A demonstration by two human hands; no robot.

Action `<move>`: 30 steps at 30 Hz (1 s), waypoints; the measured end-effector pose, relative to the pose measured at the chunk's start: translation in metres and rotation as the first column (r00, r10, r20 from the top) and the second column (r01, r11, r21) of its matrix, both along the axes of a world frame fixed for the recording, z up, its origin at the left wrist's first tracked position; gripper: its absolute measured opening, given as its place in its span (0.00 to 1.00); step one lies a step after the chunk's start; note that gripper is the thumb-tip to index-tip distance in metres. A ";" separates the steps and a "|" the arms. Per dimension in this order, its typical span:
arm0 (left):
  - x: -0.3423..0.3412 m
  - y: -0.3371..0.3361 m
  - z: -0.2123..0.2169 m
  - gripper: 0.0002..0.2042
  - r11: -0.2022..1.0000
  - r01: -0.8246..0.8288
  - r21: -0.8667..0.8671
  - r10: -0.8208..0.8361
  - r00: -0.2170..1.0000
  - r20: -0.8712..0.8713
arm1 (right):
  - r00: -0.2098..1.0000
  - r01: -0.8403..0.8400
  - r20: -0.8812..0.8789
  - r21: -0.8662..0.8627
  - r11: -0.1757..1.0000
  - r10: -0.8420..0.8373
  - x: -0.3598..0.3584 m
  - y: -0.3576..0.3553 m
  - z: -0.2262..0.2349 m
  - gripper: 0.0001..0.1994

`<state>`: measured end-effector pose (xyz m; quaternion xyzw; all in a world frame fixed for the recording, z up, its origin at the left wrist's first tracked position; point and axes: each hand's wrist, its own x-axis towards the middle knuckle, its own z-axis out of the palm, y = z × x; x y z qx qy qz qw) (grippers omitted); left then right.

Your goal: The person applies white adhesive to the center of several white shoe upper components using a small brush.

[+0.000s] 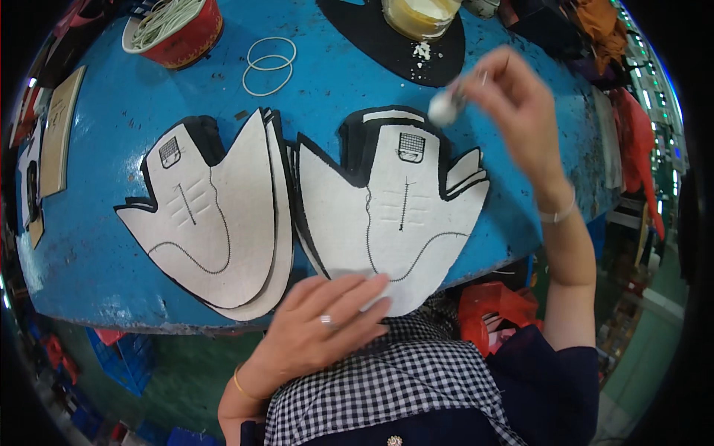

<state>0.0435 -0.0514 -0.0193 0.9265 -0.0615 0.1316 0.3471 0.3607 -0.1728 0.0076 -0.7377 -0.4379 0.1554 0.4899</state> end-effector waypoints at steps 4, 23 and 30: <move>0.008 -0.021 -0.011 0.21 0.997 0.005 0.075 0.000 0.997 -0.074 | 0.995 -0.090 0.018 -0.173 0.981 0.094 -0.073 -0.017 0.001 0.13; 0.030 -0.026 -0.002 0.18 0.985 -0.061 0.160 0.050 0.996 0.078 | 0.926 -0.141 0.341 -0.079 0.987 0.160 -0.093 -0.033 -0.005 0.11; -0.003 -0.006 0.041 0.14 0.973 -0.044 0.228 -0.034 0.945 0.325 | 0.952 0.207 -0.280 0.296 0.932 -0.122 -0.062 -0.044 -0.004 0.08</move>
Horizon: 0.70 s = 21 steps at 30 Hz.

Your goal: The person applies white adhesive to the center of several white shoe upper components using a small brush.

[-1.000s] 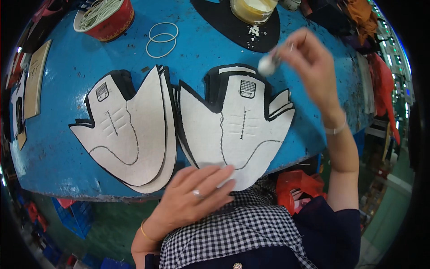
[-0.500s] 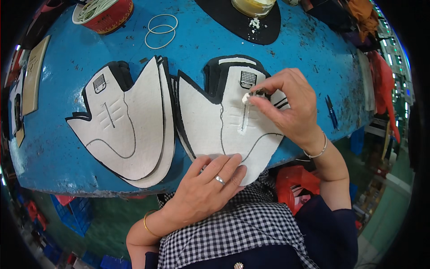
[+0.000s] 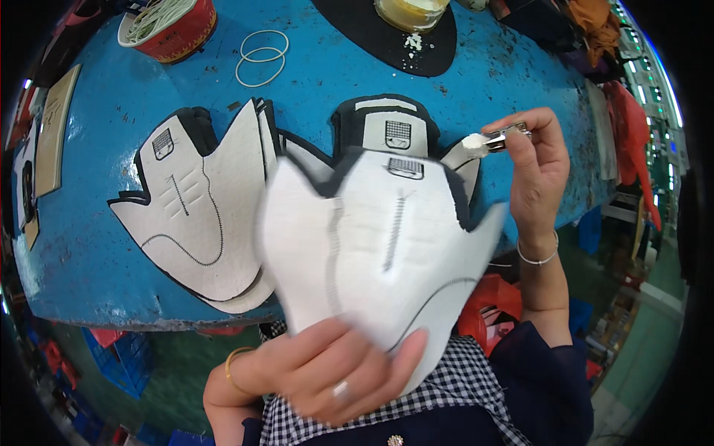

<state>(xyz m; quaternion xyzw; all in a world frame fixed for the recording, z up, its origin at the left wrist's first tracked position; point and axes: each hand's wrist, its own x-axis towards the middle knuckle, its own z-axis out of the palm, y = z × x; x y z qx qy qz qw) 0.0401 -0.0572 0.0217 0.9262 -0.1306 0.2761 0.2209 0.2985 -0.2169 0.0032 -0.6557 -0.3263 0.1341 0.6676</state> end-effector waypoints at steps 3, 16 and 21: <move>-0.027 0.020 0.013 0.17 0.943 -0.331 0.034 0.329 0.943 0.048 | 0.992 0.011 0.122 -0.240 0.971 0.019 -0.003 -0.005 0.001 0.08; 0.016 -0.011 -0.047 0.21 0.975 -0.051 -0.217 -0.032 0.931 -0.363 | 0.796 -0.160 0.434 -0.521 0.838 0.422 -0.030 0.021 -0.010 0.13; 0.019 -0.013 -0.051 0.21 0.991 -0.009 -0.136 -0.039 0.939 -0.343 | 0.640 0.011 0.719 -0.362 0.932 0.271 -0.010 0.038 -0.025 0.13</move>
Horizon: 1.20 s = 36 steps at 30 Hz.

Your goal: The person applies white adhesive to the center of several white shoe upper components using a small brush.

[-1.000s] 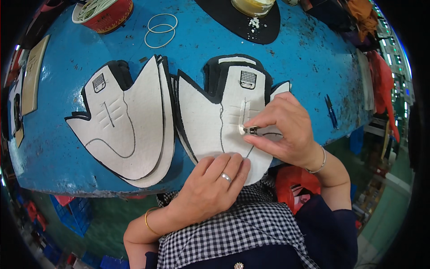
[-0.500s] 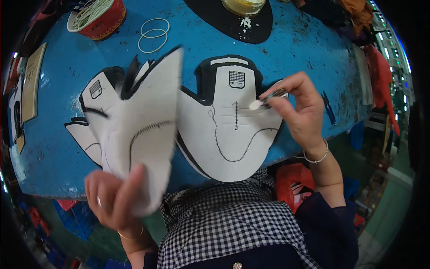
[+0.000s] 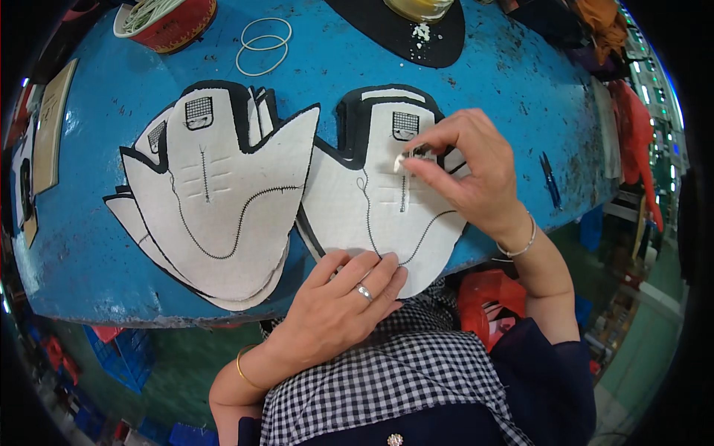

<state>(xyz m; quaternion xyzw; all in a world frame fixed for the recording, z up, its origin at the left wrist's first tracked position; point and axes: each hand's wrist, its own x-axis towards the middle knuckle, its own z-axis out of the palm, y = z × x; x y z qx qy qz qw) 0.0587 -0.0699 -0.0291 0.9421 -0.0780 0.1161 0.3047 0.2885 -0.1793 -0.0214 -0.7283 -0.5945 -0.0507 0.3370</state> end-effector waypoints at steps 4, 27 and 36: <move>0.002 -0.002 0.000 0.18 0.998 0.019 0.053 -0.020 1.000 0.013 | 0.981 -0.095 0.172 0.055 0.994 0.084 -0.001 -0.003 0.002 0.13; -0.062 0.079 0.032 0.20 0.747 -0.560 0.358 0.475 0.827 0.301 | 0.931 0.358 0.017 0.128 0.925 -0.363 0.171 0.084 0.008 0.12; -0.029 0.020 0.008 0.17 0.987 -0.100 -0.126 0.107 0.993 0.054 | 0.936 0.286 0.180 0.111 0.952 -0.302 0.137 0.051 0.038 0.10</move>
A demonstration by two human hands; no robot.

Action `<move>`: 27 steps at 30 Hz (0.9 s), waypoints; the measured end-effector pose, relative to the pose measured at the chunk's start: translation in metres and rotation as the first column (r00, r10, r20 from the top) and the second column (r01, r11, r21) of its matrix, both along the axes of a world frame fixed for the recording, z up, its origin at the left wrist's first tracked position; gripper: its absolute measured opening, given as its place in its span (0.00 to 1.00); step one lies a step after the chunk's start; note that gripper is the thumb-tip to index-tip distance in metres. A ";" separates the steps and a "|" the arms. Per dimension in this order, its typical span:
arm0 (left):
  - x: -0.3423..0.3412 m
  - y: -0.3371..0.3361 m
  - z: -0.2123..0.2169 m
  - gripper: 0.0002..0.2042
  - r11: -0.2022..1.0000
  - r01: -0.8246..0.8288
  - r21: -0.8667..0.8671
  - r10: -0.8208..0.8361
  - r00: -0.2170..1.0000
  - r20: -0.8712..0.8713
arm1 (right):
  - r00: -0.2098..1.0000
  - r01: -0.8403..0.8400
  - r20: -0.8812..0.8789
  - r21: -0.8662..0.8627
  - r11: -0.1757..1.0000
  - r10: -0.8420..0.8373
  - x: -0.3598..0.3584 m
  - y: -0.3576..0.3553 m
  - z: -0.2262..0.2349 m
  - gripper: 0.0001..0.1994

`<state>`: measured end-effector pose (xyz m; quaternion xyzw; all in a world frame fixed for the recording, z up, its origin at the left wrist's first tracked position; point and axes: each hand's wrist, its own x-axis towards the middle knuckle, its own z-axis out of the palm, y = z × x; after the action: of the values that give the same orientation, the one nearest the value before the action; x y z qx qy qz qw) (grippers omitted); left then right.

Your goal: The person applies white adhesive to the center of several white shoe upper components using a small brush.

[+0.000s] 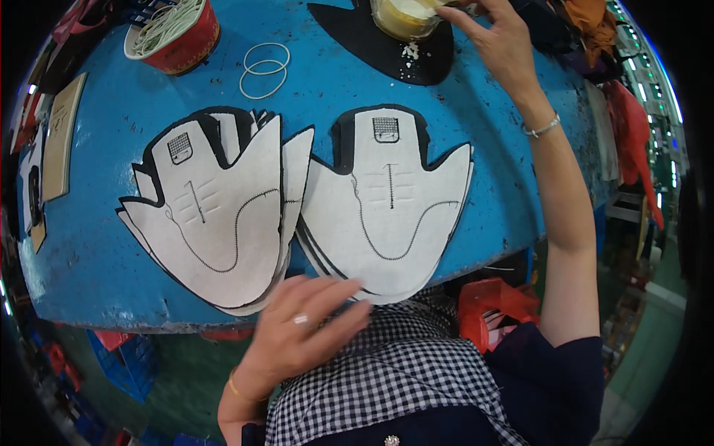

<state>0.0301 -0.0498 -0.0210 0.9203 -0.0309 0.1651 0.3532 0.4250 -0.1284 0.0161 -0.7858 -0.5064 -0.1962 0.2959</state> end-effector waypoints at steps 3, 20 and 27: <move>0.033 -0.025 -0.006 0.19 0.998 0.054 0.045 -0.052 0.997 -0.053 | 0.717 0.057 -0.681 0.266 0.962 0.146 -0.019 -0.014 -0.004 0.09; 0.035 -0.023 0.003 0.19 0.967 0.167 0.192 -0.137 0.978 -0.157 | 0.918 -0.321 -0.284 -0.118 0.940 0.278 -0.125 -0.049 -0.032 0.14; 0.038 -0.021 0.009 0.17 0.961 0.202 0.187 -0.171 0.971 -0.170 | 0.872 -0.450 -0.265 -0.099 0.888 0.412 -0.144 -0.060 -0.025 0.12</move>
<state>0.0677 -0.0705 -0.0123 0.9544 -0.1072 0.0562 0.2729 0.2806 -0.1883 -0.0086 -0.6913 -0.6441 0.0108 0.3274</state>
